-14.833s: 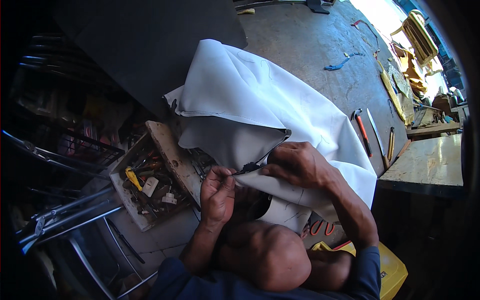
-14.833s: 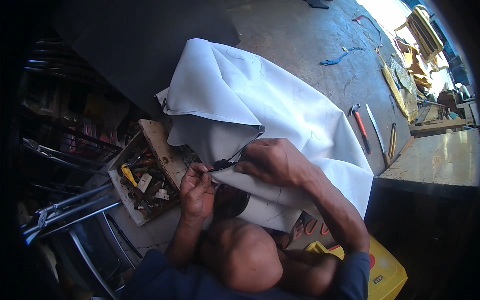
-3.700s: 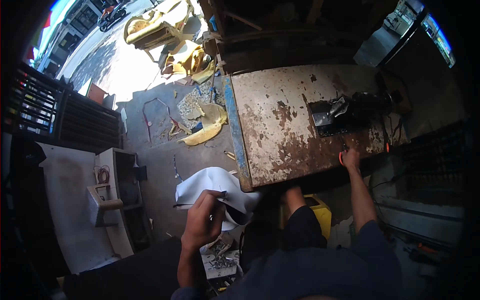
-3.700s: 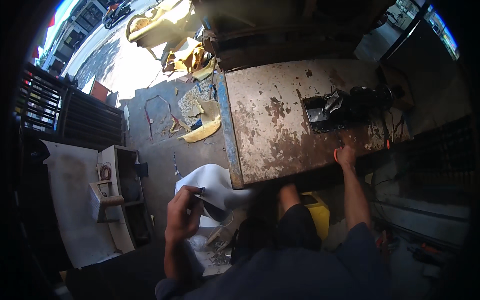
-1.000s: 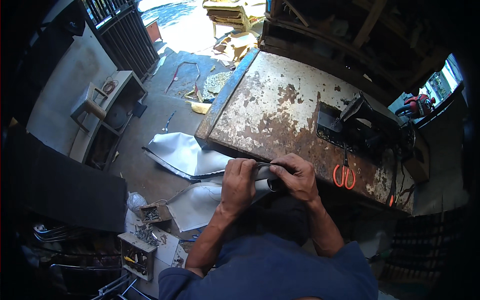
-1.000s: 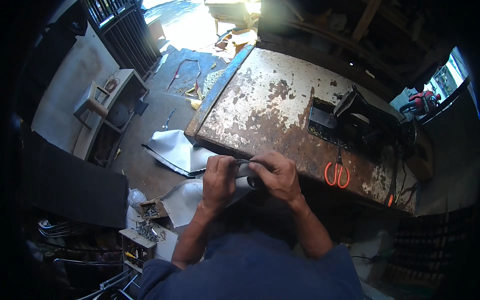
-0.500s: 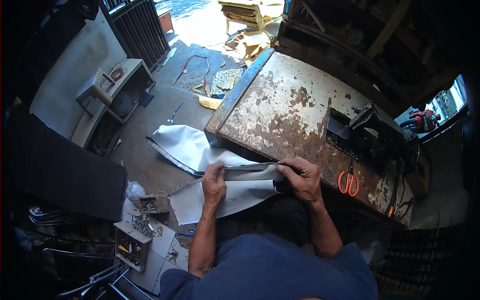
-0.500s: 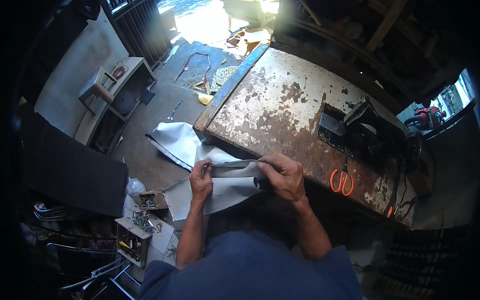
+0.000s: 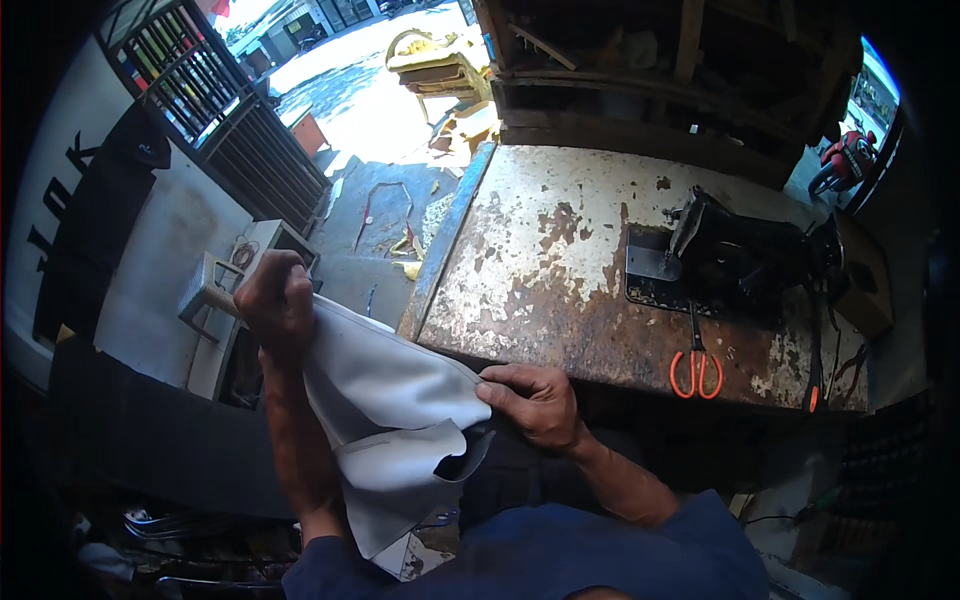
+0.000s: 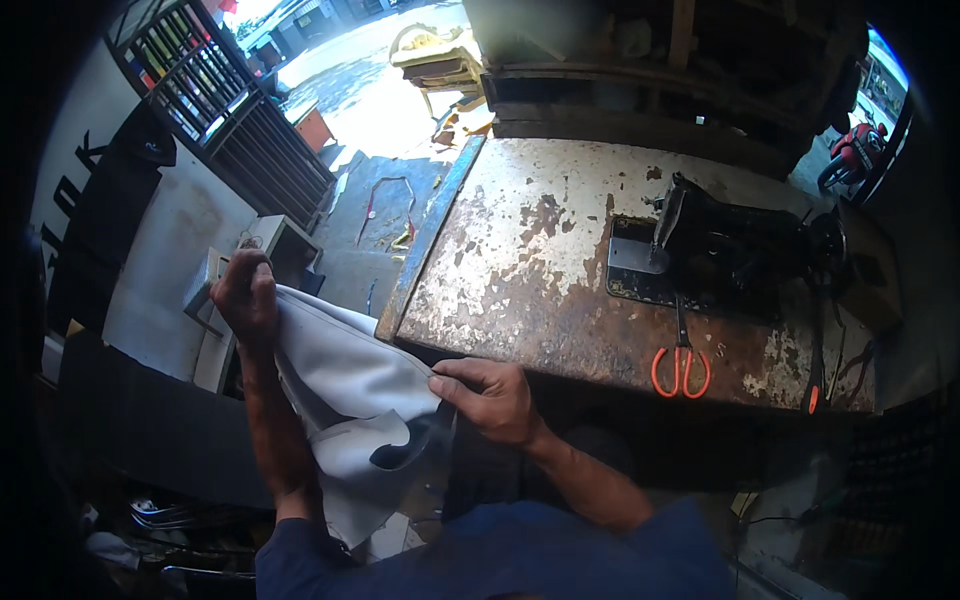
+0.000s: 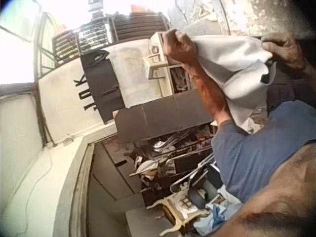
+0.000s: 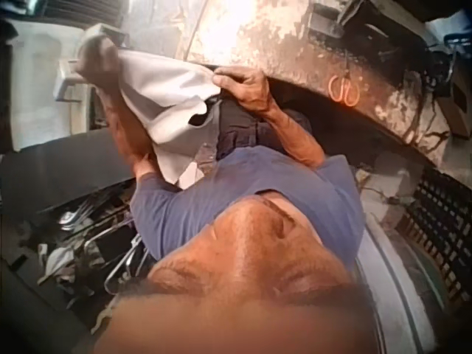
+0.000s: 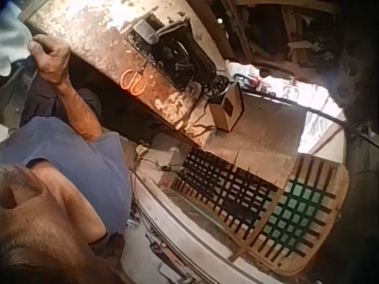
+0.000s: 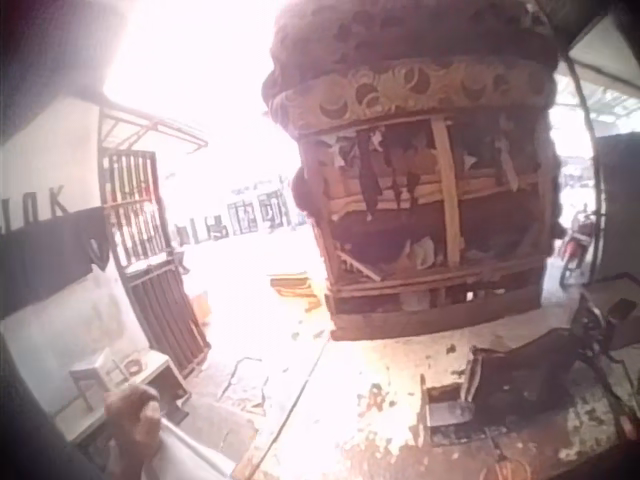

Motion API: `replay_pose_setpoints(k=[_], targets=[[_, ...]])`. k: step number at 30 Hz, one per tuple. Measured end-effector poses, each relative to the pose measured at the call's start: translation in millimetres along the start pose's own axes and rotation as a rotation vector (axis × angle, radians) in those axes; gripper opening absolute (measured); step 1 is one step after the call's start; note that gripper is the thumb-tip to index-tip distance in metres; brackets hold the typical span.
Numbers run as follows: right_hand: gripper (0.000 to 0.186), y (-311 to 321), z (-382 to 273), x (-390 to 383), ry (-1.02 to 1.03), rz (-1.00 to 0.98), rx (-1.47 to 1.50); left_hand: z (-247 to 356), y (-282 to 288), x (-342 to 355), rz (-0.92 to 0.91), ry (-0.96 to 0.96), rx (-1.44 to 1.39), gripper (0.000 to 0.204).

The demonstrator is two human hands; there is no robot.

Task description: The person trims white upholstery fabric with shears and then guides it through a sewing machine to stitch a black lining to the edge.

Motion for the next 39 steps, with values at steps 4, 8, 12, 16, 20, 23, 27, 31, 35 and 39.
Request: replay_pose_setpoints(k=[4, 8, 12, 16, 20, 23, 27, 31, 35, 39], targets=[[0.028, 54, -29, 17, -0.027, 0.186, 0.065, 97, -108, 132, -0.204, -0.669, 0.073, 0.024], [0.018, 120, -18, 11, -0.037, 0.341, 0.06, 172, -280, 157, -0.491, -1.046, -0.2, 0.027], [0.014, 156, 43, -18, -0.284, 0.497, 0.263, 195, -447, 67, -0.812, -1.036, -0.464, 0.027], [0.016, 203, 59, -49, -0.53, 0.695, 0.013, 198, -556, -34, -0.886, -0.843, -0.532, 0.036], [0.015, 224, 66, -59, -0.695, 0.753, -0.094, 207, -574, -55, -0.798, -0.778, -0.574, 0.038], [0.015, 232, 64, -58, -0.744, 0.71, -0.13, 199, -573, -60, -0.776, -0.802, -0.538, 0.04], [0.014, 240, 65, -68, -0.537, 0.723, -0.367, 201, -569, -35, -1.022, -0.709, -0.697, 0.05], [0.011, 242, 62, -46, -0.451, 0.693, -0.527, 145, -524, 2, -1.231, -0.696, -0.473, 0.038], [0.007, 253, 23, 10, -0.17, 0.63, -0.928, 117, -464, 67, -1.213, -0.539, -0.172, 0.024], [0.009, 265, 1, 43, 0.02, 0.631, -1.05, 132, -355, 102, -0.948, -0.52, -0.297, 0.018]])
Point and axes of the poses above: each hand's wrist, its own x-axis towards the middle knuckle, its own y-axis out of the back of the hand, z = x × y, the point moved 8 cm from there along x, towards the middle knuckle, and after that the axes turned 1 degree about y, right-handed, at the moved point
